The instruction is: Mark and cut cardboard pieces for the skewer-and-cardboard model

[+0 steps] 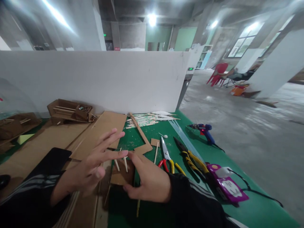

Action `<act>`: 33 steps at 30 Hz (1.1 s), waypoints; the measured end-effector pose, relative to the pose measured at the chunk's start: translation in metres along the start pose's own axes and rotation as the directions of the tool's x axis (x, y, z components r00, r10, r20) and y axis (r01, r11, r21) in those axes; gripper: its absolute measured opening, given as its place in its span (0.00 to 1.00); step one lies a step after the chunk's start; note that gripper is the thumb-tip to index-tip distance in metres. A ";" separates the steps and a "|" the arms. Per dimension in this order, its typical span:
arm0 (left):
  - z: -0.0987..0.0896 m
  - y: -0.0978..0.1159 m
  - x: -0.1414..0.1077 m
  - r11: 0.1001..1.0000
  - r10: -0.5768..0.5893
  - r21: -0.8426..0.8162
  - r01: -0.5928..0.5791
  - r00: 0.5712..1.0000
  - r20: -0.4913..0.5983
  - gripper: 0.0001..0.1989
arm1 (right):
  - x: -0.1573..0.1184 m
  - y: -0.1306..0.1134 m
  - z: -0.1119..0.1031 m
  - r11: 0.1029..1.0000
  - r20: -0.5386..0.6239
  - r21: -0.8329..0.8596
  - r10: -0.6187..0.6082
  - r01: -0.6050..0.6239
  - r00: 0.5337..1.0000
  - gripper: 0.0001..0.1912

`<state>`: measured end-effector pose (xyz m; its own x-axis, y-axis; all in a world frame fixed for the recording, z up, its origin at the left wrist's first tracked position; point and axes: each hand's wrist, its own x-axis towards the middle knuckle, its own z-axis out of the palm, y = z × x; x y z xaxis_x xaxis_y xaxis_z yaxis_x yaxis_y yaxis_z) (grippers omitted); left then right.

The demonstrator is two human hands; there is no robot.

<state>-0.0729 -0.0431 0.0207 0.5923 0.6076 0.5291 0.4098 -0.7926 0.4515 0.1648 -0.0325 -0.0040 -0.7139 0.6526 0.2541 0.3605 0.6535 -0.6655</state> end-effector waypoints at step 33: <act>0.000 0.001 0.011 0.359 -0.409 -0.913 0.196 0.912 0.035 0.35 | 0.002 0.019 0.017 0.974 0.161 0.135 0.161 -0.183 0.974 0.44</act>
<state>-0.0660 -0.0371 0.0269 0.3963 0.8767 0.2728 -0.3703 -0.1193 0.9212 0.1599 -0.0250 -0.0282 -0.7338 0.6788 0.0271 0.4007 0.4646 -0.7897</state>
